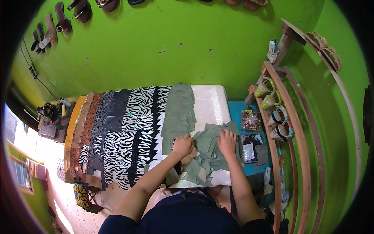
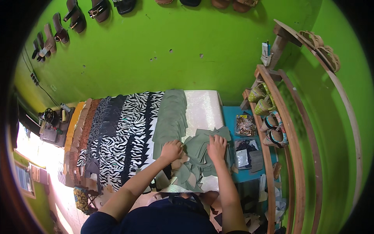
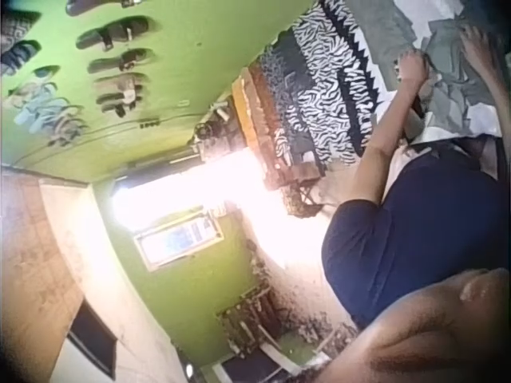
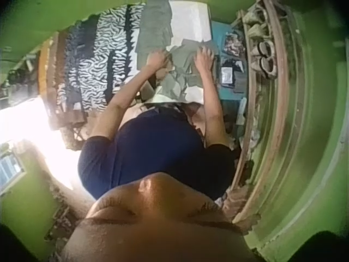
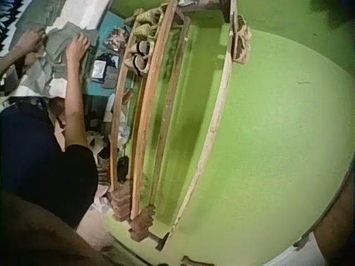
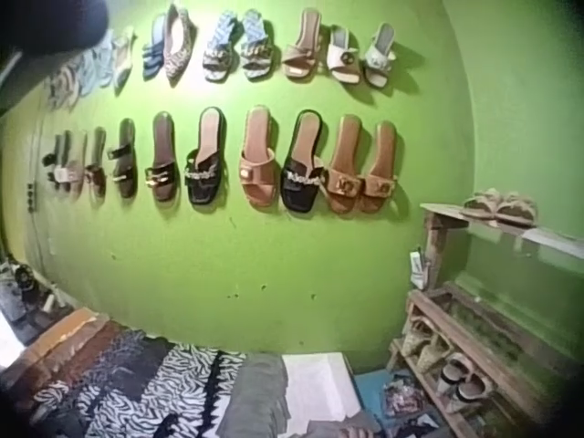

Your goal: Organizing and stacking various green fabric components for shoe manufacturing on a workbench.

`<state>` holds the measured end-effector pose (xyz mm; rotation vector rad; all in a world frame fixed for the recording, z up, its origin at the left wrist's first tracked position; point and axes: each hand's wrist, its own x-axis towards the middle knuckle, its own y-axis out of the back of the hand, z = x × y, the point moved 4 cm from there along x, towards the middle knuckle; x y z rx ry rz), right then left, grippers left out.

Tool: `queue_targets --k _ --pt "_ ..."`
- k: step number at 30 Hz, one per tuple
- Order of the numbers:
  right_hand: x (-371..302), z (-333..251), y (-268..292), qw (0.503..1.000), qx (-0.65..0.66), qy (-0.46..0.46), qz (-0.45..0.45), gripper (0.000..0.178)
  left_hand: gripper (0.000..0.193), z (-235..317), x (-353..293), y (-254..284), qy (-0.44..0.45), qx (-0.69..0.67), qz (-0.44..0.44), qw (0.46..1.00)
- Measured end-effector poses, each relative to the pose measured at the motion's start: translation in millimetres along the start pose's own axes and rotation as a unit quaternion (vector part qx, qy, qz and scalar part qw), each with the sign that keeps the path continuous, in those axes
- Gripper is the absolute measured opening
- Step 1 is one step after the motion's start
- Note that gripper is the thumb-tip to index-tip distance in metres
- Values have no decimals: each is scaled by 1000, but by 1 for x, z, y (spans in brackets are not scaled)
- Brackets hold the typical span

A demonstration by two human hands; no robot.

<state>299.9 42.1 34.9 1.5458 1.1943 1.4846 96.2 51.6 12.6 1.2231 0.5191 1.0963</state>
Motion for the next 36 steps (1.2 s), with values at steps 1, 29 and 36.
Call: queue_targets --k 1,29,36 --pt "0 0 -1 1000 2 0 -5 33 16 6 2 1 1 -8 9 1000" --pt "-26 11 91 938 290 175 -76 15 43 105 3 51 -70 -97 181 976" --pt "-30 28 85 950 291 104 -47 18 26 100 -7 34 97 -310 -3 946"
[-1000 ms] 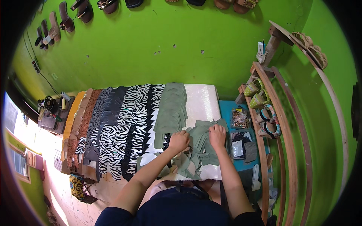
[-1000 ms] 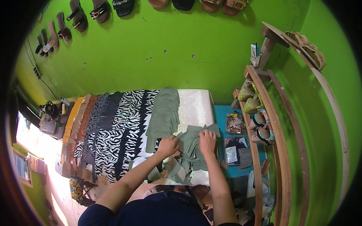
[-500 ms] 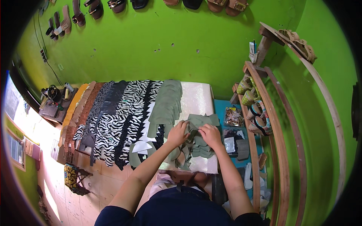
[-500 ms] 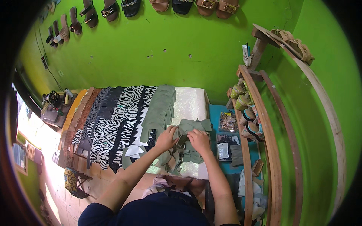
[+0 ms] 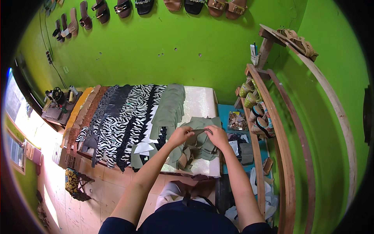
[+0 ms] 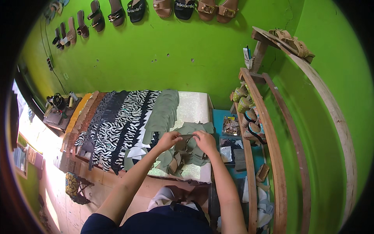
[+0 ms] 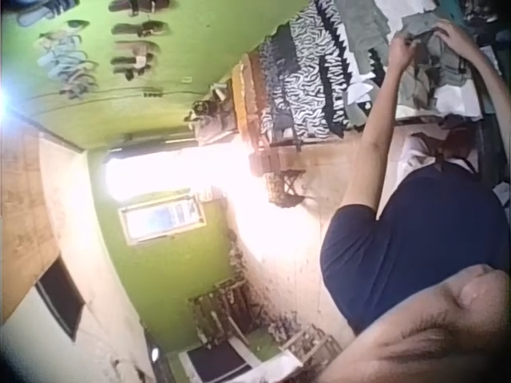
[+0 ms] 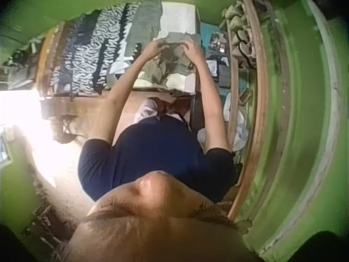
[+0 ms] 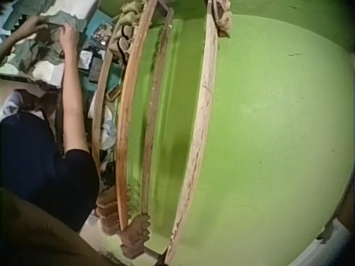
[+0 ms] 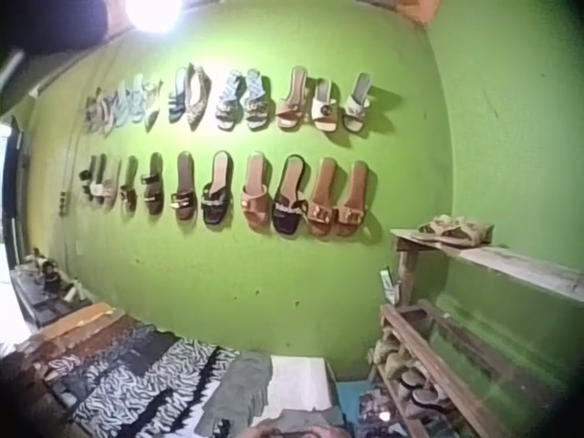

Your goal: Organizing and stacking various green fabric components for shoe manufacturing on a workbench.

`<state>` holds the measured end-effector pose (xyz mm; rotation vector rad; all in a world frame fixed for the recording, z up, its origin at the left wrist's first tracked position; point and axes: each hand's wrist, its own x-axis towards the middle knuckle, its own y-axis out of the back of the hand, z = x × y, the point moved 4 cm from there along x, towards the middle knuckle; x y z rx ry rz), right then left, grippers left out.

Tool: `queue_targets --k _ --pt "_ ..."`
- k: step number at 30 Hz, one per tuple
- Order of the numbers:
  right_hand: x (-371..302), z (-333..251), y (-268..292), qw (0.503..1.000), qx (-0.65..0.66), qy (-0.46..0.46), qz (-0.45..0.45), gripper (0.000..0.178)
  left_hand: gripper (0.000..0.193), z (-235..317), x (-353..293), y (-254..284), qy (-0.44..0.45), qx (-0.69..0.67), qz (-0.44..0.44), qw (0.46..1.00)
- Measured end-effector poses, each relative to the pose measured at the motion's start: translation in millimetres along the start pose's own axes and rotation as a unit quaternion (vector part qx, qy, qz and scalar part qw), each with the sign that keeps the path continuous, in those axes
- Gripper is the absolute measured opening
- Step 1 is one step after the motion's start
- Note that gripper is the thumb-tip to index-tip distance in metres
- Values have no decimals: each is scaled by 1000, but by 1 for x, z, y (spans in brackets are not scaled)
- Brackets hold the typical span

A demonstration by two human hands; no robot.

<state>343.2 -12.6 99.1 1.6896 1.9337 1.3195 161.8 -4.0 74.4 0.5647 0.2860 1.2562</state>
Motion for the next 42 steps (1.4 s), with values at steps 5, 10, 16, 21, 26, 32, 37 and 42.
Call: queue_targets --k 5,10,16,21,26,32,37,42 --pt "1 -24 0 961 -188 65 191 20 23 -20 -5 -10 62 -145 1 988" --pt "-9 -34 -44 991 108 -76 11 25 19 -23 -11 -23 183 -373 45 908" --pt "-15 -18 -59 984 142 -98 40 21 23 -34 -15 -29 200 -413 16 888" --pt "-14 2 -66 967 227 -111 41 15 26 -27 -13 -30 175 -325 -8 929" --pt "-12 8 -62 948 279 -149 38 14 25 -41 -9 -30 166 -329 3 930" --pt "-10 15 -19 908 356 -179 132 14 23 -48 0 -25 194 -342 68 917" --pt "1 19 22 892 371 -138 218 13 25 -34 7 -27 208 -345 56 914" --pt "0 19 31 901 346 -126 228 15 44 11 13 -35 118 -380 -37 917"
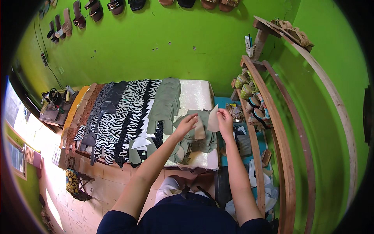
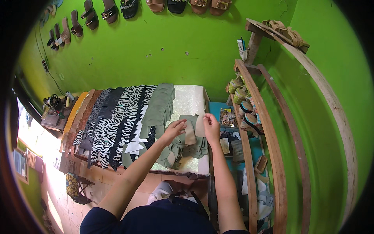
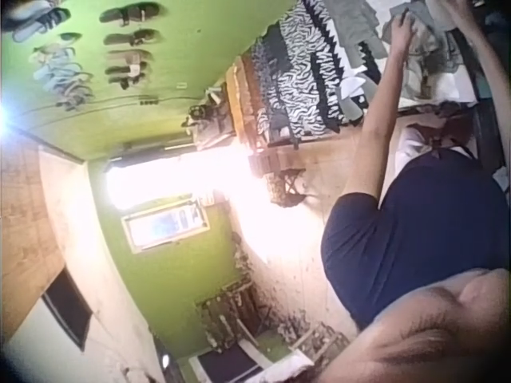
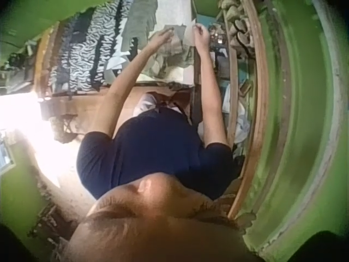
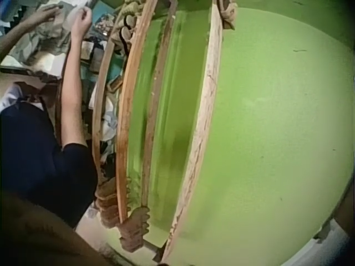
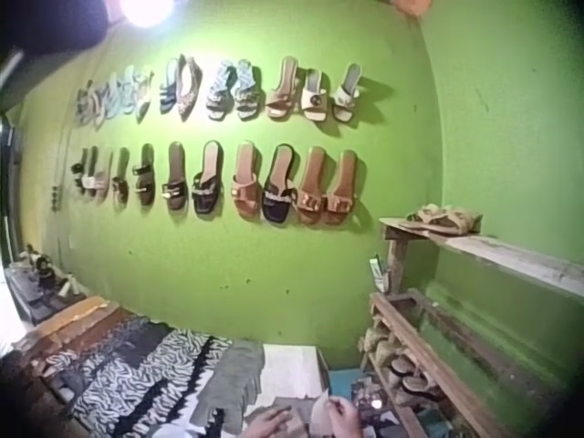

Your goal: Organizing and stacking various green fabric components for shoe manufacturing on a workbench.

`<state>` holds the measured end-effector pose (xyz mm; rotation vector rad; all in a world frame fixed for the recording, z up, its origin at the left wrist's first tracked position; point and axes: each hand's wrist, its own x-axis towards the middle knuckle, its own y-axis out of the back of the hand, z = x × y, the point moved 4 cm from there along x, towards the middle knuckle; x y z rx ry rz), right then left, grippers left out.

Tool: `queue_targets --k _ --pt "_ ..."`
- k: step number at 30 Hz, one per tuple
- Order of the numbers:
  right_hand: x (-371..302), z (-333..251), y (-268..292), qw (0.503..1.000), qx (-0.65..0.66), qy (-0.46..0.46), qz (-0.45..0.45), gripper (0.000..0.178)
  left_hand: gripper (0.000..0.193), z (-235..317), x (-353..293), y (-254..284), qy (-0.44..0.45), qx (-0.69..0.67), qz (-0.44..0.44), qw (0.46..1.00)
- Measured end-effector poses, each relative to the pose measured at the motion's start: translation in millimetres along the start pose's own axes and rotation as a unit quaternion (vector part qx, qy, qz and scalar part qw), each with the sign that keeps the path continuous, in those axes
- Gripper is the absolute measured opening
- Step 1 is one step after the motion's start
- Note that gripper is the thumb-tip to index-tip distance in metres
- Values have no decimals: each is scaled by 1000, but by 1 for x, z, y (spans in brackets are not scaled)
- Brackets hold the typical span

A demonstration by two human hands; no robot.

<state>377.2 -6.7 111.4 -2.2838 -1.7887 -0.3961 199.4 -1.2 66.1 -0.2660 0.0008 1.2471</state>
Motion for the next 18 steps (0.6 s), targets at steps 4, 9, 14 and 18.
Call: queue_targets --k 4,9,14,18 --pt "-18 -5 -17 991 -104 22 -79 17 44 13 -11 -13 31 -62 -33 997" --pt "-43 -3 -63 938 -150 -9 -313 28 38 -2 -14 10 25 60 -16 998" --pt "-49 2 -63 939 -212 110 -249 41 27 5 -35 41 -9 -3 75 997" --pt "-55 7 -72 933 -238 107 -249 58 30 20 -56 49 -19 102 2 995"
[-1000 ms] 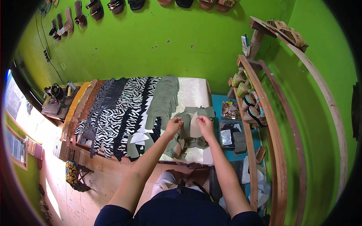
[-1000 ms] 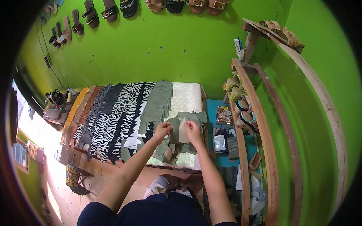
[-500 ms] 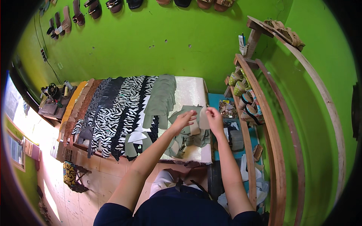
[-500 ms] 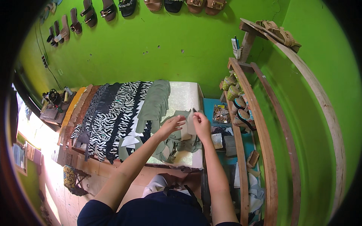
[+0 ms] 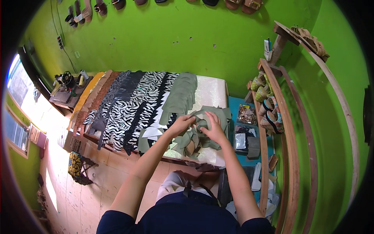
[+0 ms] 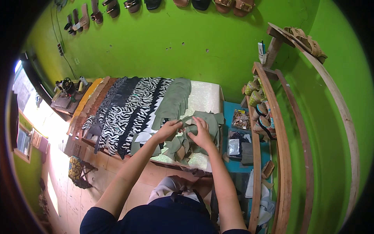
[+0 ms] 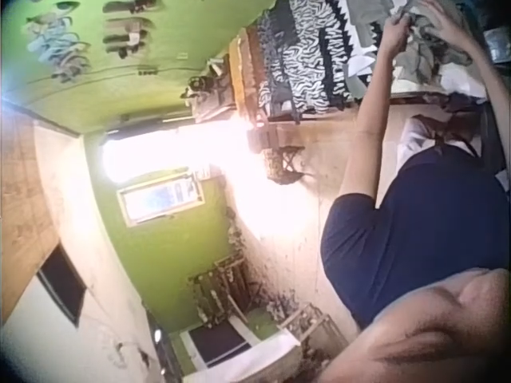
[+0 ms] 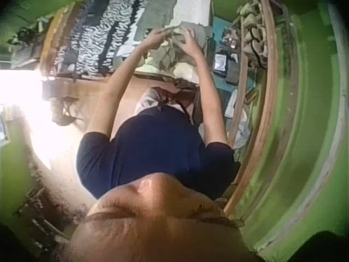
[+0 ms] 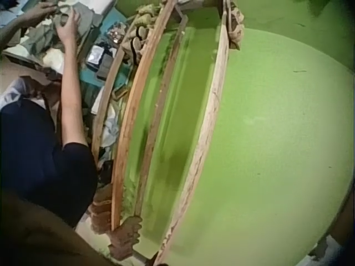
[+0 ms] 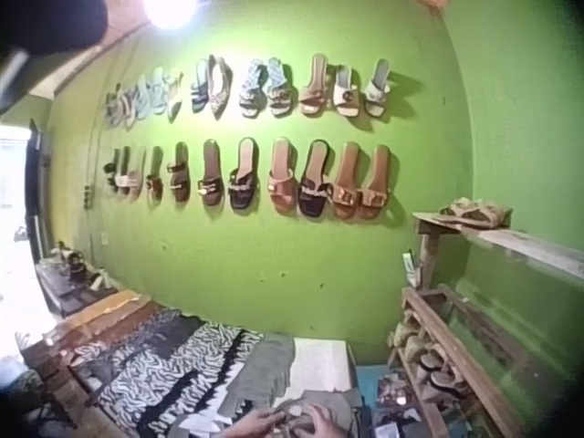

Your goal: Organizing and stacking various green fabric components for shoe manufacturing on a workbench.

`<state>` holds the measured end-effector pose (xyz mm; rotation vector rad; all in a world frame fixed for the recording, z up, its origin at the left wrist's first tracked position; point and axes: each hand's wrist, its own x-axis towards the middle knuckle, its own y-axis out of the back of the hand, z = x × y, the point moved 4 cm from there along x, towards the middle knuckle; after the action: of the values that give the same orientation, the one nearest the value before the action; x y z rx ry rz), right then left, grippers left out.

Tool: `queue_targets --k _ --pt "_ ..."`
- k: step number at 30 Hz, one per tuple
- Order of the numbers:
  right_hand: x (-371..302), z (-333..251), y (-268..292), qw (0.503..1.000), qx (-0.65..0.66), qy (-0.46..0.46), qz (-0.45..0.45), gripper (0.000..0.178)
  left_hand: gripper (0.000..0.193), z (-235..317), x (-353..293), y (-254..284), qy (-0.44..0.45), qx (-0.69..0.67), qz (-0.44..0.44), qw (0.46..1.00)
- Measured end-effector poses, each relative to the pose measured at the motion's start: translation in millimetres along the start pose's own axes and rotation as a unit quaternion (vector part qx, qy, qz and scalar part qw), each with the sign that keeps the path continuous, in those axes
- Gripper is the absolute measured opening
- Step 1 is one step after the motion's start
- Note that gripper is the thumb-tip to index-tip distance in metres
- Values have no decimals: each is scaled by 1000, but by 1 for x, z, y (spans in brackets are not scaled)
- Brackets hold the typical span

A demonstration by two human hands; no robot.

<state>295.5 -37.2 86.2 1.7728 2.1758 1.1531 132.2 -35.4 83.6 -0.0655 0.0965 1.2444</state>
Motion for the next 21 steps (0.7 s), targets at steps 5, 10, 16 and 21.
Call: queue_targets --k 5,10,16,21 --pt "13 -11 -27 991 71 17 -115 51 31 8 -19 9 7 70 -68 995" --pt "20 -12 -45 971 127 -105 -175 19 28 -4 -27 49 -18 1 55 998" --pt "32 14 -59 961 192 -122 -157 18 25 -23 -39 93 62 21 150 986" --pt "42 36 -82 935 303 -152 -102 22 24 -41 -28 117 95 28 195 976"
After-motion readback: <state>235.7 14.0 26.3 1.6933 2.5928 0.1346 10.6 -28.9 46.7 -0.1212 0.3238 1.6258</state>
